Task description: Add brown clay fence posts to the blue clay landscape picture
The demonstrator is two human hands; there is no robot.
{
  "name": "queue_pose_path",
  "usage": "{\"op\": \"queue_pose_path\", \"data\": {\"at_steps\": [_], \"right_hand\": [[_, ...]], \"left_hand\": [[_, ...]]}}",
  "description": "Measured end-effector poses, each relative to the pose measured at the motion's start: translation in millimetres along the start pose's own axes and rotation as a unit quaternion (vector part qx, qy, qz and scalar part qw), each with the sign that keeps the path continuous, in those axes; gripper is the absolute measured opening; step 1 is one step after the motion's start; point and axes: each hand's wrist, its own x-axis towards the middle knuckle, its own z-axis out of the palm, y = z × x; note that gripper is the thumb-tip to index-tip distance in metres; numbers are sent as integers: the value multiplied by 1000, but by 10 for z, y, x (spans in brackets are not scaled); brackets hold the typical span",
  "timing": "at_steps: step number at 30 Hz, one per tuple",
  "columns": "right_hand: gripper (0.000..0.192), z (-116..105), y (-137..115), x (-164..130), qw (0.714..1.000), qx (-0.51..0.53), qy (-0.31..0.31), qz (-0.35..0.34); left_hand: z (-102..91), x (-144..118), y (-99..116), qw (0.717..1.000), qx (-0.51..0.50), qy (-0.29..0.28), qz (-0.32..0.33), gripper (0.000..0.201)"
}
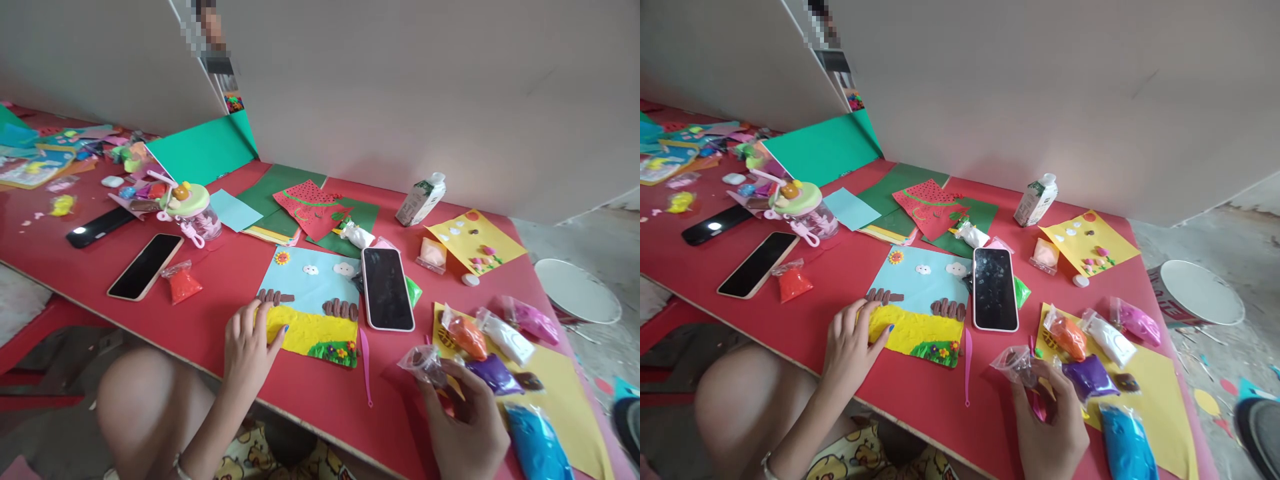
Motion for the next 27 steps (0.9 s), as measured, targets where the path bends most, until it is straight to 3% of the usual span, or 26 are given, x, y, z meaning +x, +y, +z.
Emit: {"op": "queue_pose_path", "data": {"at_steps": [18, 27], "right_hand": [[33, 0, -13, -4, 1000, 1, -4, 0], [35, -10, 19, -3, 1000, -12, -10, 3]], "left_hand": [[-33, 4, 11, 1000, 7, -8, 12, 31], [-31, -8, 10, 1000, -3, -8, 1, 38]]}}
